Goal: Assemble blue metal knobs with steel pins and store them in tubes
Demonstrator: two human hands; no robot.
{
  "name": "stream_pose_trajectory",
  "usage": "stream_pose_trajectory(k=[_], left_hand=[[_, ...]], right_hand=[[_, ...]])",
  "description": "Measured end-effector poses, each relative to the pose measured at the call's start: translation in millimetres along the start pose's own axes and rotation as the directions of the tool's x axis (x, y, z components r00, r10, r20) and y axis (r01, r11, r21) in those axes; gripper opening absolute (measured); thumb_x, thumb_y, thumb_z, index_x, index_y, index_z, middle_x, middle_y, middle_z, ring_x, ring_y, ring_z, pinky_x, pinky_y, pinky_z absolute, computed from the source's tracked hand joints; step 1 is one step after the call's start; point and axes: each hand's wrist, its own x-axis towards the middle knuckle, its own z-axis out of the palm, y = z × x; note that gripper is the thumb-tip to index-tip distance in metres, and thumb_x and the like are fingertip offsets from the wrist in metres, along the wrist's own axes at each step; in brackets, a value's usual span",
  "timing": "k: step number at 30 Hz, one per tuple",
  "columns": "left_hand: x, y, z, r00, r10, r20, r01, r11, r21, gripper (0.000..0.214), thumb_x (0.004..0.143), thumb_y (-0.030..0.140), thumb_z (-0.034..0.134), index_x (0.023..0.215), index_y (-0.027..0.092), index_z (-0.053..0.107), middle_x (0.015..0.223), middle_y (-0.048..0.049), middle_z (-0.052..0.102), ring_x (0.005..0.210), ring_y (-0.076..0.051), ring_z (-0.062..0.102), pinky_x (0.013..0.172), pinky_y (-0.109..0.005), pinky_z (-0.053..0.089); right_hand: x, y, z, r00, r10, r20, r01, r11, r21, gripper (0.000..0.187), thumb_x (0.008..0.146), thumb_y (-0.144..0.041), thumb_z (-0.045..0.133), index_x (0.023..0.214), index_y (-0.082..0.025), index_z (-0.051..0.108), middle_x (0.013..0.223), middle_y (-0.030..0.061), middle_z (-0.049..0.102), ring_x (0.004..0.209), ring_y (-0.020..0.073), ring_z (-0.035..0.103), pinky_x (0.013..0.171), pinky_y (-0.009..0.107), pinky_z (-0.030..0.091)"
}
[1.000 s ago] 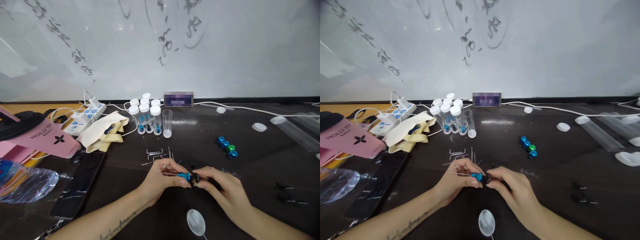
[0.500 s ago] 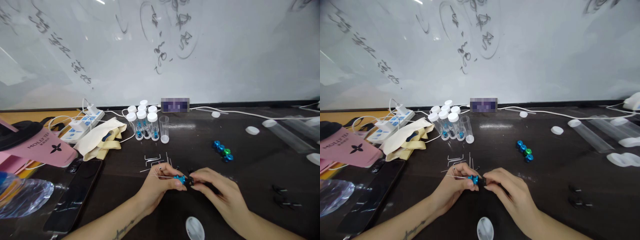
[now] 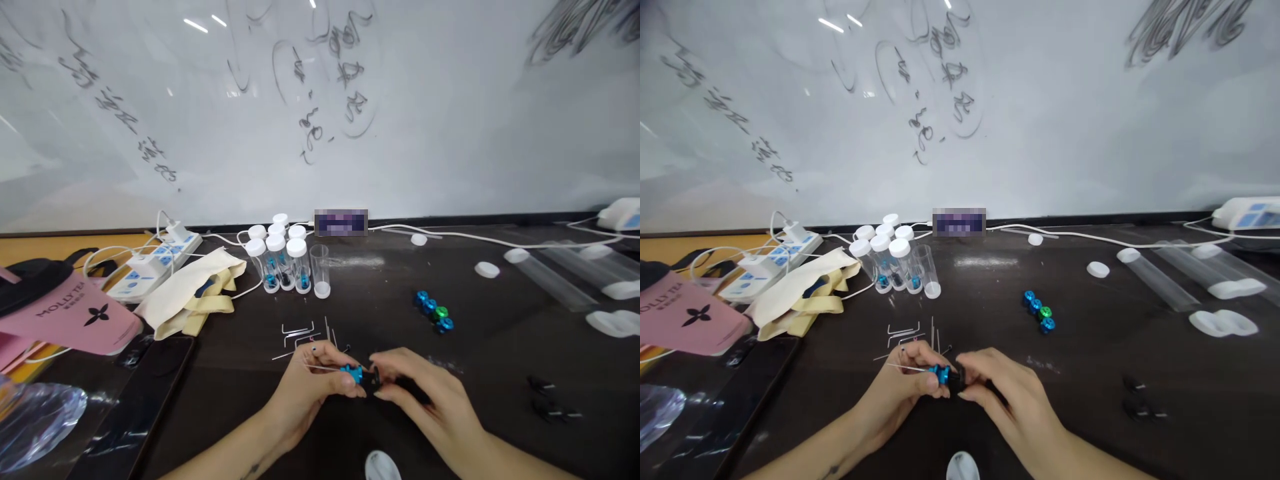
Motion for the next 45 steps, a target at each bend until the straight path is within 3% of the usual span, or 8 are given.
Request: stream_pose_trajectory(k=[5,13,19,28,35,45], left_hand=[[0.1,0.0,2.3,1.0,0.018,0.005,-0.018,1.0,0.022,0.02,0.057,0.009,0.084,0.071,0.011,0.07,0.075,-0.0054,0.073,0.059,-0.014,0.067,0.059,-0.023,0.051],[-0.9,2.2,3.1,1.0,-0.01,-0.016,0.01,0.999,0.037,0.023,0.055,0.009,0.085,0.071,0.012,0.069,0.068,-0.0045,0.073,0.06,-0.014,0.068,0.062,-0.023,0.051],[-2.2,1.9,3.2,0.999,-0.011,-0.033,0.011,1.0,-0.014,0.023,0.057,0.01,0.085,0.074,0.012,0.07,0.065,-0.0029,0.072,0.06,-0.012,0.068,0.064,-0.021,0.051],[-2.7,0.5,3.1,1.0,-0.005,-0.002,0.006,1.0,0.015,0.022,0.056,0.007,0.084,0.072,0.012,0.069,0.066,-0.0042,0.073,0.06,-0.013,0.068,0.062,-0.021,0.05],[-0.8,1.8,2.0,0.999,-0.006,-0.037,0.005,0.999,-0.032,0.024,0.057,0.012,0.085,0.074,0.011,0.068,0.064,-0.0033,0.072,0.06,-0.012,0.068,0.064,-0.02,0.051],[-1.3,-0.3,2.5,1.0,-0.006,-0.011,0.006,1.0,0.022,0.023,0.056,0.01,0.085,0.07,0.011,0.067,0.064,-0.0047,0.073,0.057,-0.013,0.067,0.061,-0.022,0.05]], right_hand=[[-0.2,1.5,-0.8,0.998,-0.059,0.009,0.059,0.998,0.0,0.024,0.092,-0.013,0.057,0.114,-0.023,0.06,0.088,0.0043,0.069,0.076,0.0164,0.068,0.066,0.026,0.055],[1.9,-2.5,-3.3,1.0,0.014,0.008,-0.014,1.0,-0.023,0.017,0.092,-0.019,0.059,0.107,-0.023,0.064,0.082,0.0027,0.07,0.069,0.0162,0.068,0.062,0.025,0.055],[1.5,-3.1,-1.8,0.999,0.013,-0.035,-0.013,1.0,-0.019,0.031,0.09,-0.016,0.061,0.119,-0.025,0.057,0.087,0.001,0.069,0.074,0.0143,0.068,0.069,0.022,0.056],[1.5,-0.5,-0.5,0.999,-0.003,-0.039,0.001,0.999,-0.054,0.017,0.09,-0.018,0.061,0.106,-0.023,0.064,0.081,0.0009,0.072,0.069,0.0148,0.07,0.062,0.022,0.057],[3.3,-2.7,-0.7,1.0,0.015,-0.027,-0.016,0.999,-0.043,0.03,0.088,-0.016,0.063,0.117,-0.024,0.059,0.092,0.0027,0.071,0.076,0.0153,0.069,0.07,0.023,0.058],[0.4,0.5,-0.9,0.999,0.035,0.01,-0.034,0.998,-0.043,0.015,0.09,-0.018,0.061,0.104,-0.023,0.064,0.08,0.0008,0.07,0.068,0.0154,0.068,0.062,0.024,0.055]])
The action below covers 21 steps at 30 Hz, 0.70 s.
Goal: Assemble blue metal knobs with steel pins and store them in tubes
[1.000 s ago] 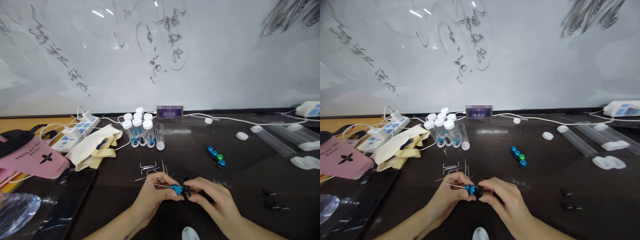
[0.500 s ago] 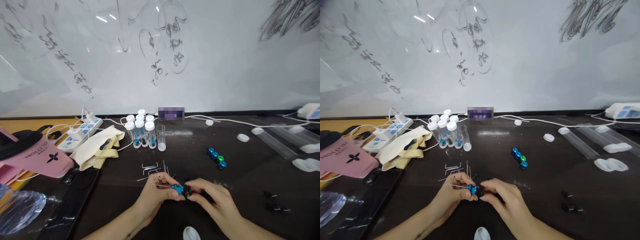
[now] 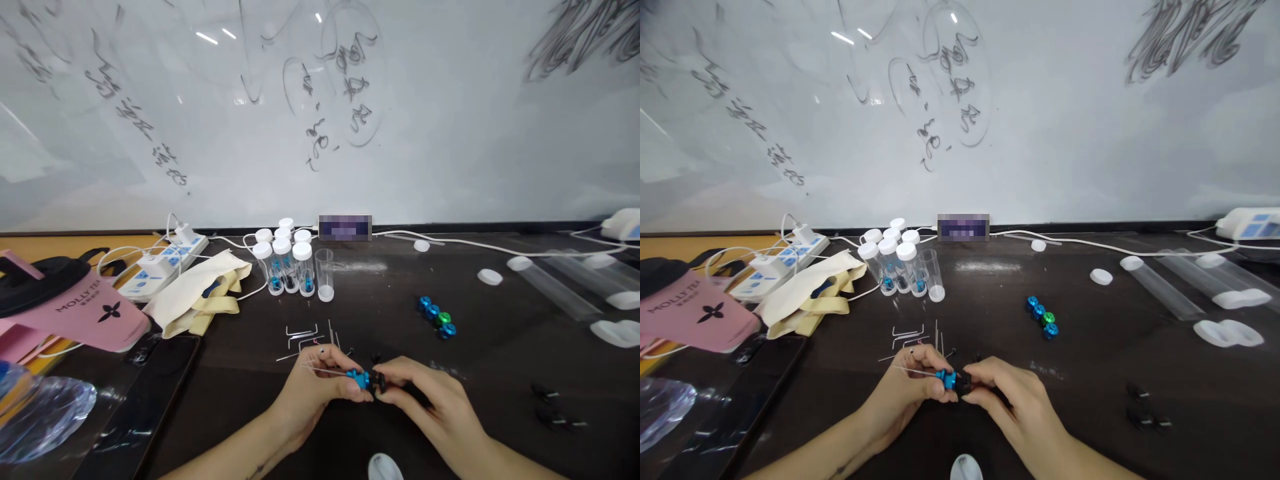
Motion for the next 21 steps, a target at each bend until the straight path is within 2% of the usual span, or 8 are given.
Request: stream_pose_trajectory(k=[3,5,8,11,14,18,21], left_hand=[[0.4,0.9,0.7,1.0,-0.005,-0.005,0.005,1.0,-0.015,0.023,0.055,0.009,0.085,0.071,0.011,0.068,0.065,-0.0046,0.073,0.057,-0.013,0.068,0.061,-0.021,0.051],[0.1,2.1,1.2,1.0,-0.01,-0.015,0.009,0.999,-0.03,0.023,0.055,0.009,0.086,0.07,0.011,0.068,0.064,-0.0039,0.073,0.057,-0.013,0.068,0.062,-0.021,0.051],[-0.4,3.0,0.6,0.999,-0.008,-0.044,0.006,0.998,-0.064,0.025,0.055,0.013,0.087,0.071,0.011,0.069,0.062,-0.0031,0.072,0.058,-0.013,0.068,0.062,-0.021,0.052],[-0.1,2.3,-2.0,0.998,-0.009,-0.068,0.002,0.995,-0.097,0.027,0.055,0.016,0.088,0.073,0.011,0.069,0.066,-0.0031,0.072,0.06,-0.013,0.069,0.064,-0.02,0.053],[1.0,1.3,-4.3,0.997,-0.002,-0.082,-0.008,0.991,-0.13,0.026,0.057,0.017,0.088,0.073,0.011,0.069,0.07,-0.0032,0.073,0.061,-0.012,0.069,0.065,-0.019,0.054],[2.2,0.9,-4.7,0.996,0.015,-0.089,-0.029,0.988,-0.155,0.025,0.057,0.016,0.088,0.073,0.011,0.069,0.07,-0.003,0.072,0.061,-0.012,0.069,0.063,-0.018,0.054],[2.3,1.0,-4.4,0.996,0.007,-0.094,-0.022,0.987,-0.161,0.026,0.057,0.015,0.088,0.073,0.011,0.069,0.071,-0.003,0.073,0.061,-0.012,0.07,0.063,-0.018,0.054]], right_hand=[[2.2,-1.5,-0.8,1.0,0.007,0.01,-0.007,1.0,0.015,0.014,0.089,-0.018,0.062,0.103,-0.024,0.064,0.077,-0.0006,0.069,0.066,0.0143,0.067,0.061,0.022,0.056],[3.3,-2.2,-0.5,1.0,0.006,0.01,-0.006,0.999,0.036,0.021,0.089,-0.017,0.062,0.109,-0.024,0.062,0.083,0.0005,0.068,0.068,0.0144,0.068,0.063,0.022,0.057],[2.6,-1.5,1.8,0.999,0.034,-0.008,-0.034,0.998,0.057,0.036,0.089,-0.013,0.059,0.123,-0.027,0.055,0.106,0.0055,0.064,0.072,0.0143,0.069,0.069,0.025,0.059],[-1.0,0.9,5.2,0.996,0.084,-0.03,-0.082,0.995,0.057,0.042,0.09,-0.011,0.055,0.127,-0.029,0.05,0.122,0.0089,0.052,0.065,0.011,0.065,0.067,0.028,0.06],[-5.0,2.2,6.4,0.995,0.088,-0.038,-0.088,0.996,-0.006,0.04,0.092,-0.011,0.05,0.127,-0.03,0.048,0.123,0.0095,0.044,0.059,0.008,0.059,0.062,0.029,0.06],[-7.1,0.5,4.3,0.997,0.058,-0.053,-0.064,0.991,-0.119,0.038,0.095,-0.011,0.043,0.128,-0.029,0.049,0.121,0.0094,0.043,0.061,0.0083,0.057,0.061,0.028,0.058],[-7.3,-0.8,3.4,0.995,0.076,-0.063,-0.08,0.994,-0.074,0.038,0.097,-0.01,0.036,0.127,-0.029,0.05,0.121,0.0089,0.043,0.054,0.0055,0.055,0.054,0.026,0.057]])
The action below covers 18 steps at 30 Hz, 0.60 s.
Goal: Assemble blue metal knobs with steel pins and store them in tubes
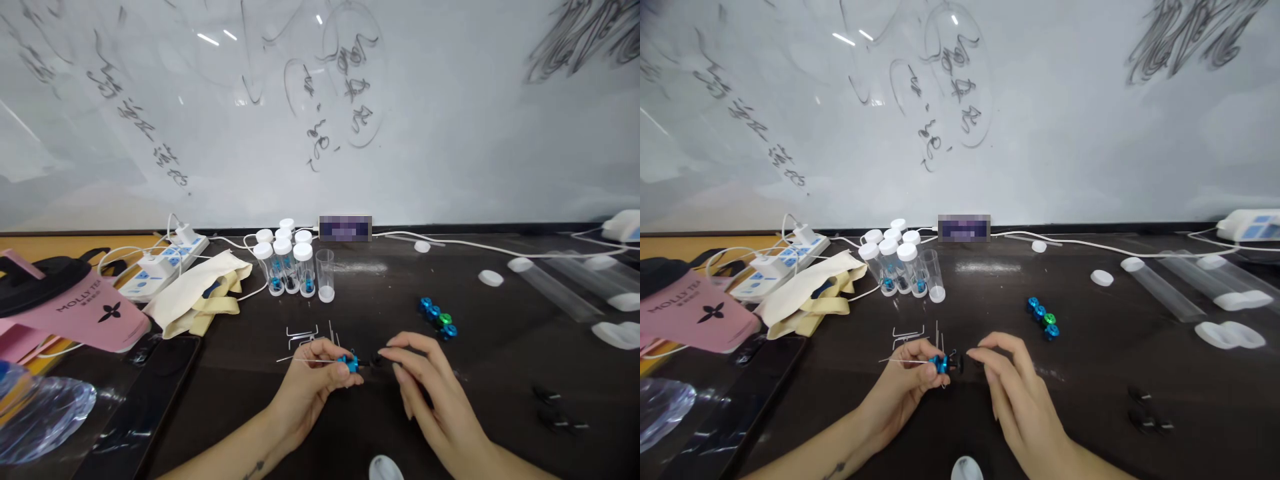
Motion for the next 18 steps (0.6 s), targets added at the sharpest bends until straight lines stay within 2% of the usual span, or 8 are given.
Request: stream_pose_trajectory(k=[3,6,11,18], left_hand=[[-0.4,0.3,-0.3,1.0,-0.004,0.0,0.004,1.0,-0.002,0.025,0.057,0.015,0.088,0.073,0.011,0.069,0.072,-0.0028,0.073,0.061,-0.012,0.07,0.064,-0.018,0.055],[-0.8,1.0,-0.1,1.0,-0.004,0.021,0.004,1.0,0.009,0.023,0.058,0.014,0.087,0.073,0.011,0.069,0.07,-0.0031,0.073,0.061,-0.012,0.07,0.064,-0.018,0.054],[-2.1,1.0,2.2,0.999,0.015,0.051,-0.018,0.998,0.064,0.021,0.06,0.013,0.085,0.074,0.011,0.07,0.068,-0.004,0.073,0.061,-0.012,0.069,0.064,-0.018,0.053],[-2.3,0.0,3.1,0.999,0.012,0.045,-0.017,0.995,0.097,0.022,0.058,0.008,0.084,0.074,0.011,0.069,0.065,-0.0041,0.073,0.061,-0.013,0.069,0.063,-0.019,0.052]], right_hand=[[-1.0,-0.2,0.9,1.0,0.027,0.002,-0.027,0.994,0.104,0.038,0.098,-0.01,0.032,0.126,-0.029,0.05,0.123,0.0081,0.042,0.045,0.0011,0.05,0.048,0.023,0.056],[-1.4,-0.1,1.6,0.999,0.029,-0.015,-0.027,0.994,0.109,0.036,0.097,-0.01,0.038,0.125,-0.029,0.051,0.124,0.0078,0.041,0.046,0.0012,0.05,0.046,0.023,0.055],[3.0,-0.1,-0.2,0.997,-0.067,-0.035,0.068,0.998,0.02,0.036,0.091,-0.01,0.053,0.123,-0.027,0.052,0.113,0.007,0.044,0.072,0.0115,0.059,0.062,0.028,0.056],[5.6,1.4,-1.3,0.993,-0.099,0.059,0.095,0.993,0.07,0.035,0.091,-0.008,0.056,0.121,-0.025,0.053,0.099,0.0041,0.056,0.08,0.0148,0.061,0.07,0.027,0.054]])
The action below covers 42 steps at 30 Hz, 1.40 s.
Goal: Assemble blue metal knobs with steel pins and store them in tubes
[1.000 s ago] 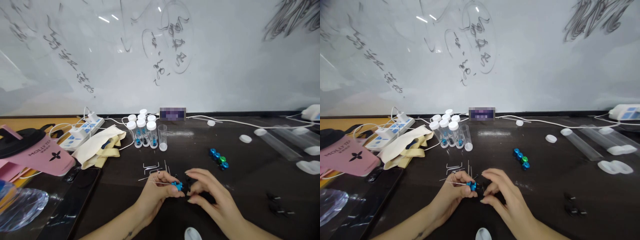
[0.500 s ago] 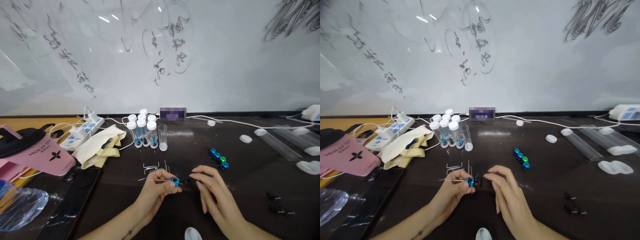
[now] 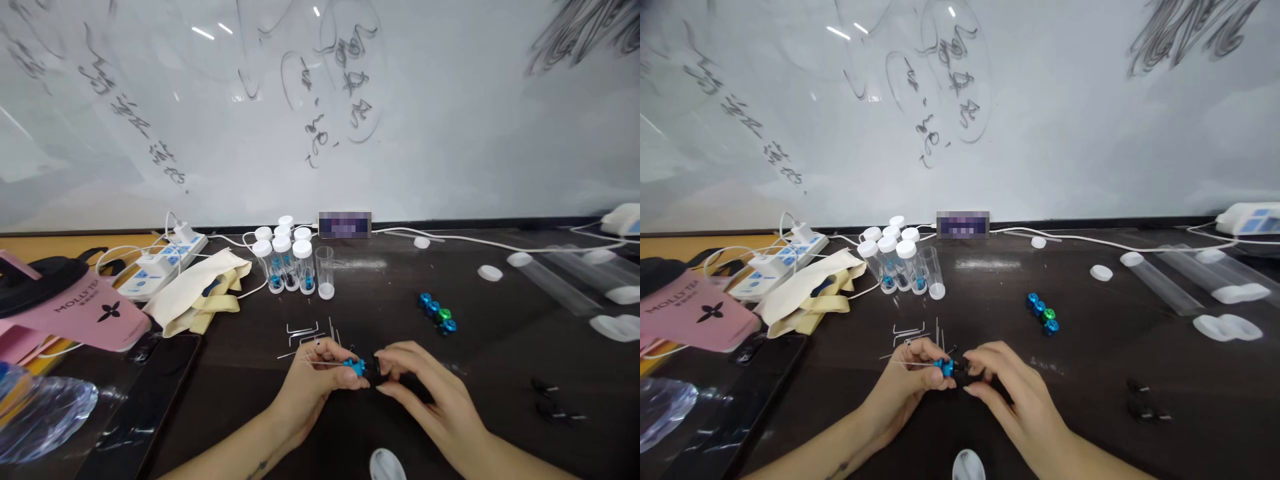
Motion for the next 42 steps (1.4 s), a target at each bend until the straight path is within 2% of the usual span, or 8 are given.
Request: stream_pose_trajectory(k=[12,32,37,42], left_hand=[[-0.8,-2.1,-0.9,0.999,-0.022,0.041,0.021,1.0,0.013,0.022,0.059,0.011,0.085,0.073,0.012,0.068,0.065,-0.0029,0.072,0.058,-0.012,0.068,0.062,-0.02,0.051],[-1.5,0.1,-0.6,0.999,-0.037,0.035,0.036,0.999,0.026,0.022,0.058,0.012,0.085,0.073,0.011,0.069,0.062,-0.004,0.072,0.058,-0.013,0.068,0.06,-0.019,0.051],[-0.2,-1.6,-2.1,0.999,-0.034,0.038,0.033,0.999,0.034,0.022,0.059,0.012,0.085,0.074,0.011,0.069,0.062,-0.0038,0.071,0.059,-0.013,0.068,0.061,-0.02,0.051],[-0.5,-1.0,-1.3,0.999,-0.035,0.032,0.034,0.999,0.035,0.023,0.058,0.014,0.086,0.072,0.011,0.068,0.065,-0.0042,0.071,0.058,-0.013,0.067,0.06,-0.02,0.051]], right_hand=[[0.3,-2.7,-0.9,1.0,-0.007,-0.021,0.007,1.0,-0.003,0.024,0.09,-0.009,0.058,0.11,-0.022,0.058,0.088,0.002,0.063,0.073,0.0132,0.063,0.065,0.023,0.053],[0.6,-1.8,1.6,0.999,-0.005,-0.045,0.005,1.0,-0.011,0.024,0.09,-0.014,0.059,0.111,-0.024,0.057,0.081,-0.0007,0.065,0.067,0.0126,0.064,0.063,0.022,0.053],[1.1,-3.1,1.2,1.0,0.019,-0.021,-0.02,1.0,-0.017,0.019,0.09,-0.013,0.059,0.106,-0.023,0.058,0.08,-0.0012,0.065,0.066,0.012,0.063,0.062,0.022,0.052],[0.4,-1.1,1.1,1.0,0.02,-0.011,-0.02,1.0,-0.007,0.021,0.09,-0.017,0.06,0.109,-0.024,0.057,0.081,-0.0006,0.066,0.066,0.0125,0.064,0.062,0.022,0.053]])
